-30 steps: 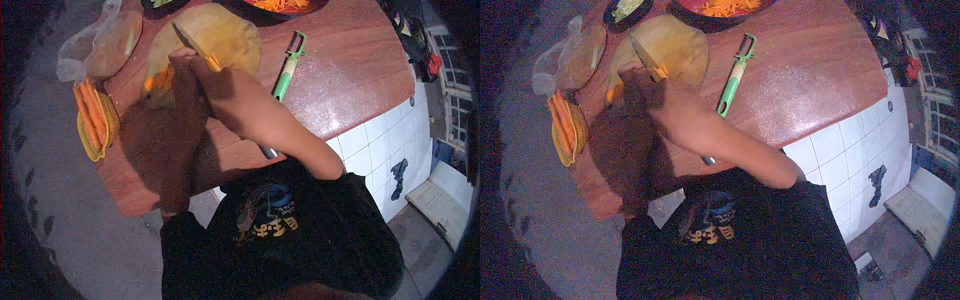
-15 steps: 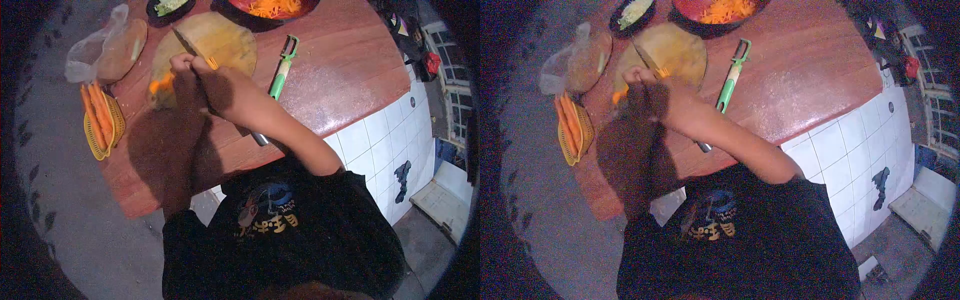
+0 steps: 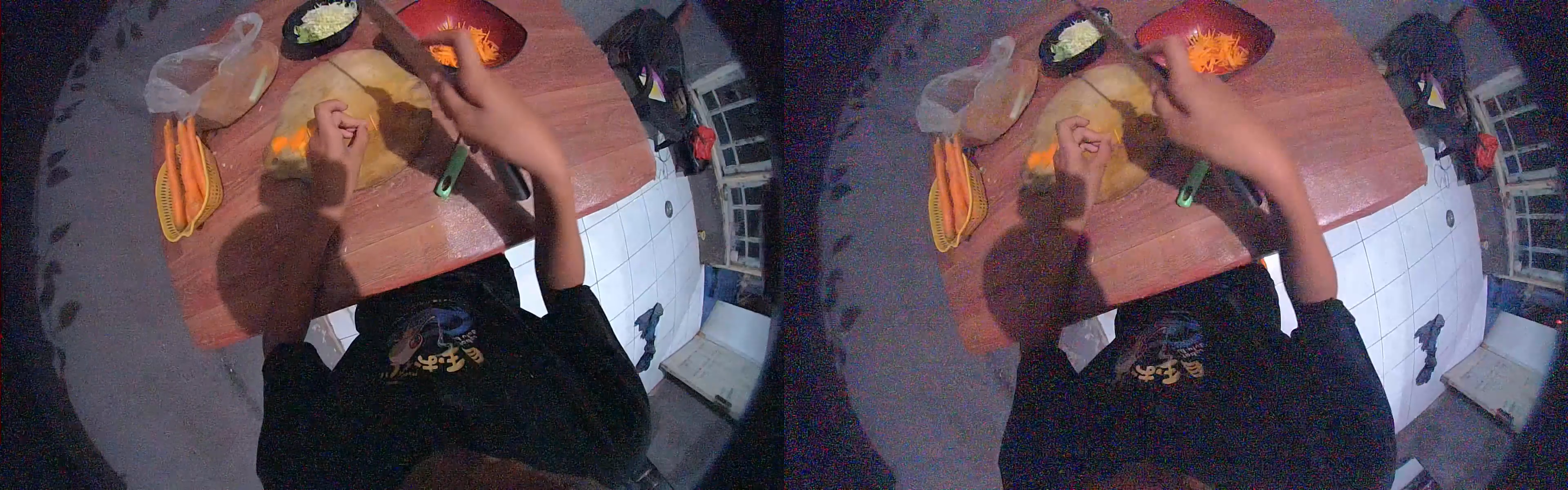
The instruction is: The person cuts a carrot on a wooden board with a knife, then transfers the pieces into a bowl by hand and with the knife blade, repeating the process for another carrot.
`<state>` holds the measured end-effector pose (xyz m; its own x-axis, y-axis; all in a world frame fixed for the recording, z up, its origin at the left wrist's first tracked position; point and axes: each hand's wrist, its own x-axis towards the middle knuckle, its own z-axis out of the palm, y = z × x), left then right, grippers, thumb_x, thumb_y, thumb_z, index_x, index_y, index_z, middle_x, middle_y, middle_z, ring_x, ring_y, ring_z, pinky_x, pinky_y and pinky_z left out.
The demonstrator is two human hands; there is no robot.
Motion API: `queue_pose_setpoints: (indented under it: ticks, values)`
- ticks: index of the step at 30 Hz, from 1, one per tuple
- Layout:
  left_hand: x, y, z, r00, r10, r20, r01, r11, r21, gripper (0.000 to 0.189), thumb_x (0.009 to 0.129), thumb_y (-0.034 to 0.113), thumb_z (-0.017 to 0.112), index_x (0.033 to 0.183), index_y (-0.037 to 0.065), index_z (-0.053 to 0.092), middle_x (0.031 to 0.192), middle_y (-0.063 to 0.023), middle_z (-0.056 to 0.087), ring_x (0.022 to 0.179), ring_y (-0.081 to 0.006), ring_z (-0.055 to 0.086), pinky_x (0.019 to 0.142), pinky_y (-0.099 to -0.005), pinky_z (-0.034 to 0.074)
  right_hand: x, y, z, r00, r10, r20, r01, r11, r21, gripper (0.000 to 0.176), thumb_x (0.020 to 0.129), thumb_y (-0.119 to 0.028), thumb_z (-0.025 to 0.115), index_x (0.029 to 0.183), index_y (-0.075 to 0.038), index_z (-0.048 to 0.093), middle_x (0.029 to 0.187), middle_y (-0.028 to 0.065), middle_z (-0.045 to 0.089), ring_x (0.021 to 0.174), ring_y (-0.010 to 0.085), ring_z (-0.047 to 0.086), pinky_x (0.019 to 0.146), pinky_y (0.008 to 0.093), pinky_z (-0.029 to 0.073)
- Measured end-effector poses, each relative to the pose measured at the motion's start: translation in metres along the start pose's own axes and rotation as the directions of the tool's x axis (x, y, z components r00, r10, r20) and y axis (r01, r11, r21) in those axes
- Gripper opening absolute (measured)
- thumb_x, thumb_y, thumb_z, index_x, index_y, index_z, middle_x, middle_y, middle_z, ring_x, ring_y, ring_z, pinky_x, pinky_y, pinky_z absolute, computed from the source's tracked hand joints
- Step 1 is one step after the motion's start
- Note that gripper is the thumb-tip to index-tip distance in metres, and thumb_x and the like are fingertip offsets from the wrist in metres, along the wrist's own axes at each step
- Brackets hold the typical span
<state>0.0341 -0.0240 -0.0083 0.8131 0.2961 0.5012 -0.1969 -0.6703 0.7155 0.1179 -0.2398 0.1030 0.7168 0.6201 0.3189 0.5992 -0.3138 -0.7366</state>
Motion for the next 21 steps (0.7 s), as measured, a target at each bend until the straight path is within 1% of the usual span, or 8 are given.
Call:
queue_pose_setpoints:
  ticks: [4,6,7,10,13,17,19,21]
  values:
    - [0.001,-0.013,0.001,0.997,-0.006,0.073,0.006,1.0,-0.008,0.045,0.088,0.001,0.07,0.126,0.003,0.045,0.091,-0.0045,0.069,0.082,-0.0151,0.066,0.075,-0.0271,0.051,0.004,-0.002,-0.044,0.979,0.178,0.097,-0.167,0.979,-0.116,0.043,0.101,-0.011,0.054,0.14,-0.017,0.037,0.09,0.0181,0.066,0.082,0.031,0.069,0.074,0.0438,0.053]
    - [0.002,-0.009,-0.003,0.995,0.016,0.103,-0.02,0.999,0.037,0.044,0.088,0.002,0.069,0.127,0.004,0.048,0.098,-0.0055,0.07,0.087,-0.0186,0.067,0.077,-0.0284,0.051,0.005,0.025,-0.053,1.0,-0.021,-0.012,0.018,0.97,-0.242,0.047,0.098,-0.01,0.057,0.141,-0.016,0.038,0.09,0.018,0.066,0.082,0.0357,0.069,0.074,0.0438,0.053]
    - [0.003,-0.003,-0.005,0.99,0.023,0.142,-0.035,0.996,0.084,0.043,0.089,0.002,0.067,0.129,0.005,0.052,0.105,-0.0066,0.071,0.093,-0.022,0.068,0.08,-0.0297,0.052,0.009,0.036,-0.06,0.991,-0.132,-0.022,0.122,0.959,-0.258,0.059,0.089,-0.01,0.066,0.139,-0.013,0.034,0.086,0.0252,0.068,0.084,0.0457,0.068,0.068,0.0539,0.051]
    - [0.009,0.015,-0.008,0.971,0.141,0.196,-0.177,0.967,0.182,0.041,0.09,0.001,0.064,0.13,0.007,0.058,0.118,-0.0087,0.07,0.107,-0.0287,0.065,0.089,-0.0348,0.052,0.013,0.066,-0.078,0.989,-0.119,-0.083,0.067,0.882,-0.466,0.069,0.085,-0.013,0.07,0.143,-0.012,0.033,0.089,0.024,0.069,0.088,0.046,0.068,0.072,0.0551,0.053]
    - [0.012,-0.01,-0.006,0.918,0.168,0.359,-0.223,0.968,0.117,0.041,0.089,0.0,0.063,0.13,0.007,0.06,0.12,-0.0126,0.068,0.113,-0.0328,0.061,0.095,-0.0393,0.05,0.018,0.088,-0.089,0.994,-0.07,-0.083,0.009,0.818,-0.576,0.076,0.081,-0.016,0.074,0.144,-0.011,0.032,0.093,0.0231,0.07,0.091,0.0466,0.067,0.074,0.056,0.053]
    - [0.018,-0.013,-0.021,0.875,0.299,0.381,-0.352,0.933,0.076,0.036,0.091,0.002,0.059,0.127,0.006,0.062,0.118,-0.0138,0.068,0.11,-0.0336,0.061,0.095,-0.04,0.05,0.021,0.091,-0.1,0.997,-0.064,-0.041,0.026,0.792,-0.61,0.076,0.079,-0.017,0.075,0.143,-0.013,0.033,0.095,0.023,0.07,0.09,0.0463,0.068,0.073,0.0558,0.053]
    - [0.023,-0.009,-0.027,0.803,0.292,0.52,-0.436,0.882,0.178,0.036,0.088,0.002,0.061,0.124,0.006,0.063,0.108,-0.0146,0.068,0.103,-0.0345,0.062,0.092,-0.0405,0.05,0.023,0.09,-0.1,0.997,0.06,-0.043,-0.074,0.838,-0.541,0.068,0.087,-0.017,0.074,0.143,-0.018,0.036,0.113,0.0208,0.07,0.102,0.0435,0.066,0.08,0.051,0.053]
    - [0.027,0.0,-0.033,0.785,0.301,0.542,-0.448,0.879,0.161,0.035,0.086,0.003,0.063,0.121,0.005,0.064,0.103,-0.0139,0.067,0.101,-0.034,0.062,0.091,-0.0404,0.051,0.025,0.105,-0.099,0.997,0.047,-0.058,-0.071,0.846,-0.528,0.068,0.087,-0.016,0.074,0.143,-0.018,0.037,0.113,0.0213,0.07,0.103,0.0433,0.066,0.081,0.0506,0.053]
